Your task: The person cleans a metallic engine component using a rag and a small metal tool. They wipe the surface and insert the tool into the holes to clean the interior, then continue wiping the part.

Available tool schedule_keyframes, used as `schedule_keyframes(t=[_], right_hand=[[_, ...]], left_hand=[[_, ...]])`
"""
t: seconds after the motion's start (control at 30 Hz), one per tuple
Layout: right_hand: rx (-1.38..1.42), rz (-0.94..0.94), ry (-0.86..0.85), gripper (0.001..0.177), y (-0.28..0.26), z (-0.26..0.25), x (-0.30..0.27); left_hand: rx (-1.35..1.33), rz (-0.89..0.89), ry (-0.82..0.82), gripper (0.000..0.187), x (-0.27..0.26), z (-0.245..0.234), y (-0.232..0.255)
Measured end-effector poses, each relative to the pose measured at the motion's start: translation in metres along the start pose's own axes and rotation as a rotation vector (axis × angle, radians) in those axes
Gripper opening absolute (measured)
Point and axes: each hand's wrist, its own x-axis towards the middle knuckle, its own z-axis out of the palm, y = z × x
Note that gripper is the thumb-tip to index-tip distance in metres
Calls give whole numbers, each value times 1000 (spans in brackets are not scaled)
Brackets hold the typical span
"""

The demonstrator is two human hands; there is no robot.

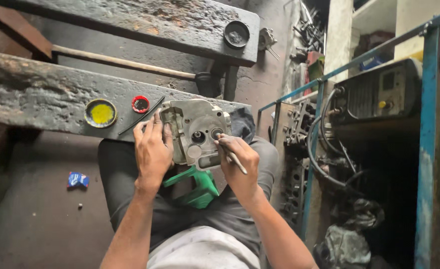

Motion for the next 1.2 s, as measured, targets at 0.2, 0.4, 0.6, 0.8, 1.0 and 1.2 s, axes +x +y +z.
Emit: schedule_keyframes(t=[0.2, 0.4, 0.6, 0.8, 1.0, 1.2], right_hand=[[19, -29, -106, 16, 7, -6, 5], [48, -17, -60, 14, -2, -4, 3], [16, 92, 83, 14, -11, 11, -2], [-2, 136, 167, 14, -16, 21, -7], [-31, 109, 165, 13, -17, 23, -8], [-1, 105, 192, 13, -25, 23, -10]], left_hand=[[-19, -56, 20, 45, 1, 2, 3], [-1, -52, 28, 46, 1, 2, 5], [49, 2, -20, 49, 2, 0, -2], [91, 64, -41, 48, 3, 2, -13], [86, 67, -22, 47, 1, 4, -13], [57, 84, -42, 48, 7, -4, -11]])
